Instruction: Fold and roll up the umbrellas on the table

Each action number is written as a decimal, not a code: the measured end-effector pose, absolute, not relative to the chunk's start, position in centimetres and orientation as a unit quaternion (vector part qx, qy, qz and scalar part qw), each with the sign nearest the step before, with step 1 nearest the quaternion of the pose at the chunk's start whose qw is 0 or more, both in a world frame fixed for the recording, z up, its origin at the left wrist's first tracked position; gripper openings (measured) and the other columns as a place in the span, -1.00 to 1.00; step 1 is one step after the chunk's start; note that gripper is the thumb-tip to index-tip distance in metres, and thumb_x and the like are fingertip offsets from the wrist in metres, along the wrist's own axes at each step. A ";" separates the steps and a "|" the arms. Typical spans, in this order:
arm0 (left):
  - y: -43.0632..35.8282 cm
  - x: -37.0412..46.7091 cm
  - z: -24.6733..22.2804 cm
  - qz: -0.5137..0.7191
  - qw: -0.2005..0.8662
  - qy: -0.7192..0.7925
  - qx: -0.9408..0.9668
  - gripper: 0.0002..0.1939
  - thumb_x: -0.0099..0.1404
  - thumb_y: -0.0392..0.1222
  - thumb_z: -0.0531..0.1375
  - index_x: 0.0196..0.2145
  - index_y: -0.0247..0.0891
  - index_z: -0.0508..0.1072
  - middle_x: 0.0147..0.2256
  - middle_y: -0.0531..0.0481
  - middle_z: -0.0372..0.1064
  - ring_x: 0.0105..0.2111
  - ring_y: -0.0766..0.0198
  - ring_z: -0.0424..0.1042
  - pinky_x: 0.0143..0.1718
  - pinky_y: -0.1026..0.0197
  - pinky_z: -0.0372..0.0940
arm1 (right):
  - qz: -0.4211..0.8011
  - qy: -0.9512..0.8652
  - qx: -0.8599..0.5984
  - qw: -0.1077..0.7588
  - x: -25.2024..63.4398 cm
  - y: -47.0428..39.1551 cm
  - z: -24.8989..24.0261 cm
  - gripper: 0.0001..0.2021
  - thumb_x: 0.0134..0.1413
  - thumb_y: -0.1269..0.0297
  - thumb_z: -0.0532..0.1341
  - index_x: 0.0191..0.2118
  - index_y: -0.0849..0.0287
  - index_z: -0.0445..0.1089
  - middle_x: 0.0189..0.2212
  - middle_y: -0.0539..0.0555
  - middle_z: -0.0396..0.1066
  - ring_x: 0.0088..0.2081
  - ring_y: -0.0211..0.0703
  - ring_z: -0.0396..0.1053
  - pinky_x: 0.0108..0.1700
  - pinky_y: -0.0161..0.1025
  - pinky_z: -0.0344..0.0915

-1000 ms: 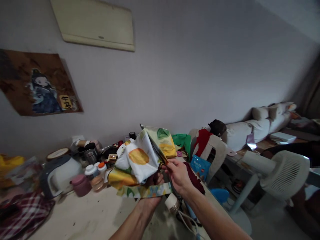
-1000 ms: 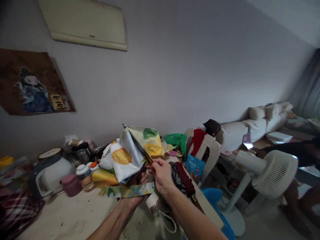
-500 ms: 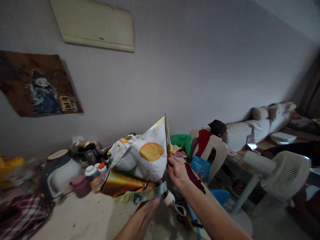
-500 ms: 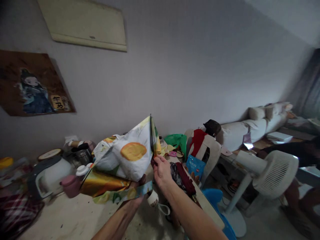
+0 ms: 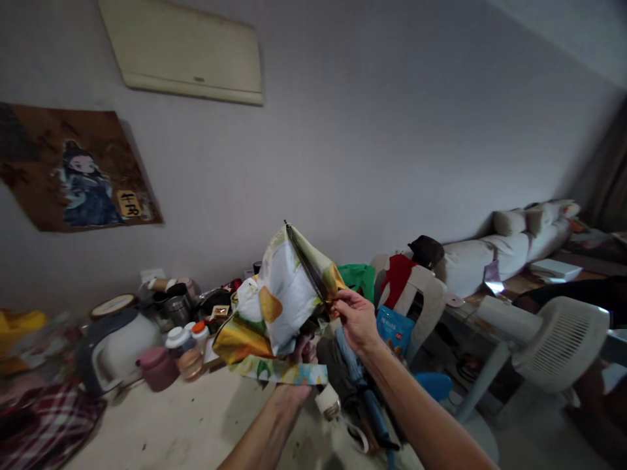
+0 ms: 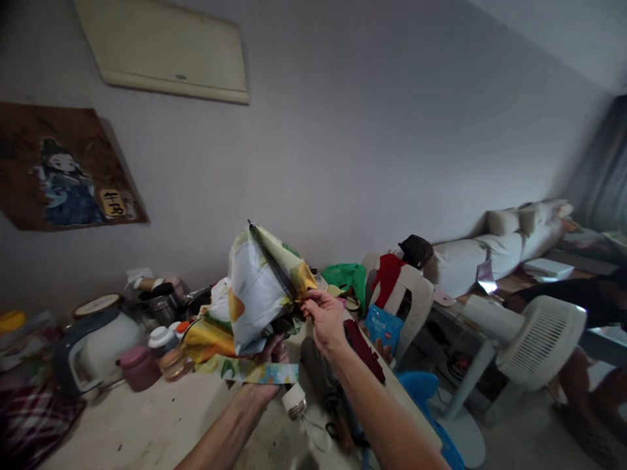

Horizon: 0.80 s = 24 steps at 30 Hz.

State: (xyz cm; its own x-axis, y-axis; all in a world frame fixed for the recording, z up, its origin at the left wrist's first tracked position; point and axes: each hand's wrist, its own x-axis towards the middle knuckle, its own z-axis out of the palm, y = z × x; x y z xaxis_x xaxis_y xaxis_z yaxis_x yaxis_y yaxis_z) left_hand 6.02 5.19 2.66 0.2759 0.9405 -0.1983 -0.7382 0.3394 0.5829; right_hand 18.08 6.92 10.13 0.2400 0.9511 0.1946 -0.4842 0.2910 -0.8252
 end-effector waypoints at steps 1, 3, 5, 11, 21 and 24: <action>5.0 5.9 2.9 0.554 0.770 0.257 0.187 -0.49 0.00 -0.22 0.41 -0.60 -0.24 0.05 -0.63 0.23 -0.22 -0.65 0.52 -0.25 -0.66 0.41 -0.17 | 0.502 -0.373 -0.331 0.707 18.2 7.0 10.2 -0.74 -0.43 0.33 0.37 -0.44 0.23 0.41 -0.63 -0.05 0.37 -0.62 -0.35 0.23 -0.55 -0.40 0.14; 4.7 5.8 3.3 0.553 0.773 0.253 0.180 -0.47 -0.01 -0.30 0.41 -0.60 -0.25 0.02 -0.63 0.24 -0.21 -0.66 0.54 -0.26 -0.68 0.42 -0.20 | 0.499 -0.392 -0.346 0.691 18.2 6.9 10.0 -0.76 -0.38 0.32 0.35 -0.43 0.22 0.41 -0.64 -0.05 0.36 -0.62 -0.33 0.22 -0.55 -0.38 0.12; 4.6 5.6 3.6 0.543 0.780 0.255 0.178 -0.48 -0.01 -0.36 0.39 -0.60 -0.24 0.02 -0.64 0.26 -0.21 -0.68 0.56 -0.26 -0.70 0.43 -0.22 | 0.453 -0.443 -0.368 0.680 18.2 6.6 9.4 -0.81 -0.34 0.38 0.31 -0.43 0.21 0.42 -0.60 -0.04 0.37 -0.57 -0.31 0.23 -0.49 -0.37 0.15; 4.4 4.9 3.6 0.531 0.776 0.273 0.205 -0.63 -0.09 -0.37 0.42 -0.53 -0.29 0.24 -0.64 0.27 -0.09 -0.69 0.56 -0.12 -0.73 0.47 -0.22 | 0.243 -0.693 -0.421 0.532 17.6 5.2 7.3 -0.91 -0.11 0.41 0.13 -0.49 0.17 0.37 -0.58 -0.04 0.26 -0.51 -0.29 0.17 -0.42 -0.35 0.11; 4.6 2.1 3.3 0.484 0.773 0.296 0.283 -0.52 -0.18 -0.15 0.46 -0.56 -0.28 0.18 -0.63 0.26 -0.05 -0.68 0.59 -0.16 -0.71 0.44 -0.25 | 0.229 -0.712 -0.364 0.554 18.8 2.9 8.8 -0.88 0.10 0.36 0.17 -0.38 0.19 0.45 -0.42 0.05 0.42 -0.37 -0.22 0.35 -0.30 -0.32 0.26; 5.1 0.9 2.6 0.464 0.773 0.308 0.305 -0.52 -0.17 -0.15 0.45 -0.60 -0.27 0.15 -0.64 0.26 -0.06 -0.69 0.60 -0.16 -0.70 0.44 -0.25 | 0.131 -0.624 -0.431 0.638 20.8 3.7 10.1 -0.74 0.11 0.26 0.22 -0.07 0.19 0.39 -0.17 0.15 0.39 -0.24 -0.14 0.35 -0.31 -0.29 0.29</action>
State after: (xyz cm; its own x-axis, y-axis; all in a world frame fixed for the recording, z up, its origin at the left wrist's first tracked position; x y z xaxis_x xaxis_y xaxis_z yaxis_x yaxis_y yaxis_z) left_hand 0.90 5.13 2.59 0.3801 0.9047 -0.1924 -0.5295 0.3834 0.7568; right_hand 20.76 3.65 10.12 0.1863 0.7054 0.6839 0.3708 0.5941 -0.7138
